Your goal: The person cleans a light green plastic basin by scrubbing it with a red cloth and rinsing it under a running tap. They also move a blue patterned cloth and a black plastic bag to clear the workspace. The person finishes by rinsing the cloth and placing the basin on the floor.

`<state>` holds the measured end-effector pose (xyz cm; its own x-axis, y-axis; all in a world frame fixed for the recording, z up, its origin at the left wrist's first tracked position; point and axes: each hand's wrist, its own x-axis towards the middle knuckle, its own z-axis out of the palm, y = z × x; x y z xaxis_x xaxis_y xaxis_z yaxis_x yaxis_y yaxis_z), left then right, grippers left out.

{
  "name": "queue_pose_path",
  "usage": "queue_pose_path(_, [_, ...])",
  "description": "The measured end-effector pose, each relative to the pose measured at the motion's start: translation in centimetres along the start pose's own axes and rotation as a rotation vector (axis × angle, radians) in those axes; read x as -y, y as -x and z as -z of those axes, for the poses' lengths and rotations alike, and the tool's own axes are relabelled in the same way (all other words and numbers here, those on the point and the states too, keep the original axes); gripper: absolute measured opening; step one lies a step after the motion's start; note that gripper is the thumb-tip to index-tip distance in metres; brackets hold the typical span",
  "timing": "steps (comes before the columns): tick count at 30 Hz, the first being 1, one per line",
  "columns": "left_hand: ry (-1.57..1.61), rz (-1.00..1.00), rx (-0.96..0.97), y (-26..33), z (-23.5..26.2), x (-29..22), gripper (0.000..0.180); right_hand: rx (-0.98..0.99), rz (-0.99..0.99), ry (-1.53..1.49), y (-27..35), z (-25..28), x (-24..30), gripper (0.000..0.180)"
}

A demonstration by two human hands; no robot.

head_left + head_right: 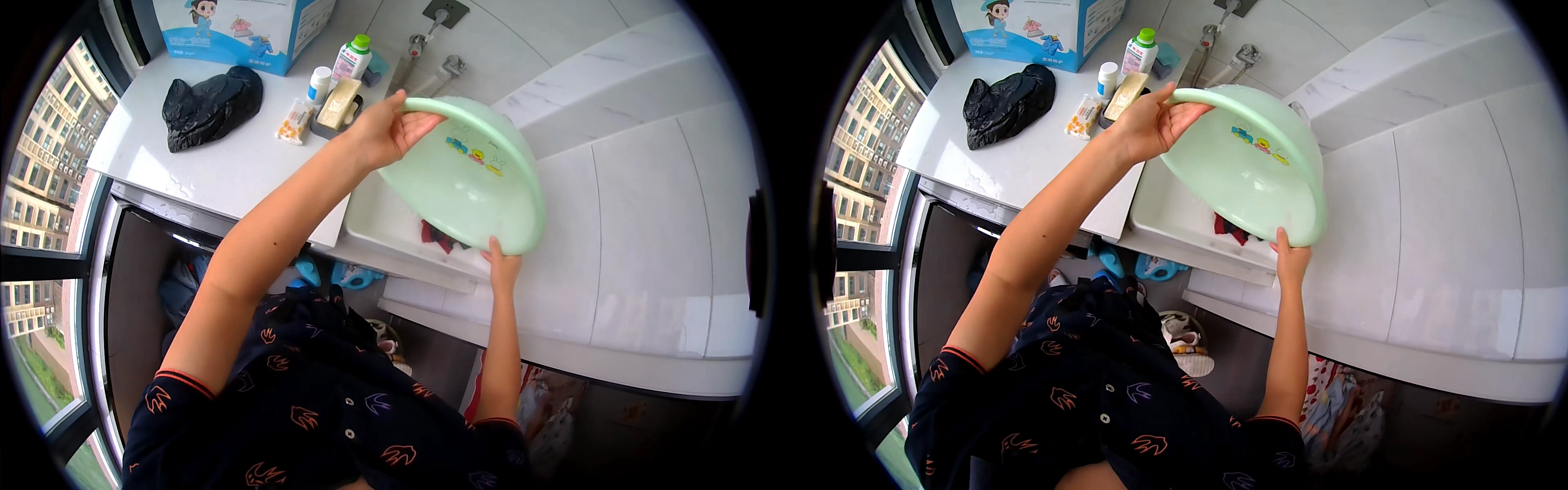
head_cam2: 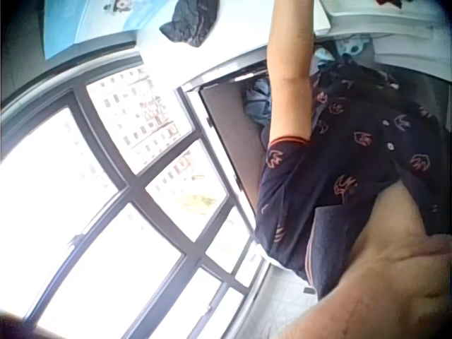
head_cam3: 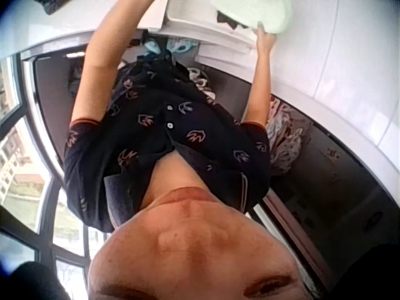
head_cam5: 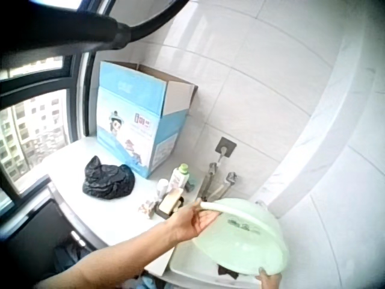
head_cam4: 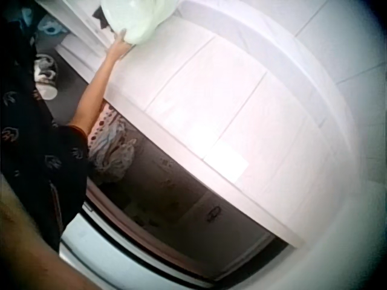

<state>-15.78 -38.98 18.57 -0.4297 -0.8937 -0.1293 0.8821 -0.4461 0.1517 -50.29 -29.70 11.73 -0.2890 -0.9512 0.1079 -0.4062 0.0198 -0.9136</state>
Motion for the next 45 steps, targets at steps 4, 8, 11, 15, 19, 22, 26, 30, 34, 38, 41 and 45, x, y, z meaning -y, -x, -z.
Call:
queue_pose_path(4, [-0.281, 0.039, 0.0, 0.5, 2.3, -1.2, 0.065, -0.05, -0.011, 0.133, 0.4, 0.4, 2.3, 0.037])
queue_pose_path(8, [-0.587, -0.01, -0.208, 2.4, 4.0, -0.9, 0.059, -0.086, 0.009, 0.197, 0.9, 0.0, 4.7, 0.035])
queue_pose_path(11, [-0.667, -0.127, -0.392, 2.8, 7.0, -0.6, 0.043, -0.076, 0.007, 0.156, 1.0, 0.0, 4.7, 0.035])
queue_pose_path(15, [-0.815, -0.245, -0.508, 3.3, 10.2, 1.0, 0.029, -0.12, 0.05, 0.081, 1.3, -0.2, 3.9, 0.035])
queue_pose_path(19, [-0.849, -0.198, -0.516, 4.1, 11.8, 2.4, 0.031, -0.233, 0.083, 0.233, 1.6, -0.3, 4.1, 0.032])
queue_pose_path(22, [-0.854, -0.164, -0.514, 4.9, 12.5, 3.3, 0.031, -0.297, 0.161, 0.235, 2.6, -0.5, 3.7, 0.029])
queue_pose_path(26, [-0.88, -0.155, -0.5, 5.3, 13.3, 4.3, 0.031, -0.352, 0.262, 0.374, 3.6, -0.3, 3.9, 0.025])
queue_pose_path(30, [-0.923, -0.152, -0.471, 5.0, 14.2, 5.4, 0.033, -0.379, 0.293, 0.342, 4.2, -0.6, 2.5, 0.024])
queue_pose_path(34, [-0.968, -0.146, -0.469, 5.3, 14.6, 5.8, 0.035, -0.395, 0.231, 0.297, 4.8, -1.6, 3.1, 0.026])
queue_pose_path(38, [-1.115, -0.158, -0.429, 4.9, 15.5, 6.0, 0.04, -0.439, 0.19, 0.369, 5.0, -1.6, 2.3, 0.032])
queue_pose_path(41, [-1.191, -0.24, -0.404, 4.5, 15.7, 7.0, 0.048, -0.412, 0.15, 0.327, 5.0, -0.8, 1.2, 0.036])
queue_pose_path(45, [-1.253, -0.22, -0.373, 5.5, 14.9, 6.9, 0.058, -0.419, 0.062, 0.196, 5.1, -1.4, 1.8, 0.036])
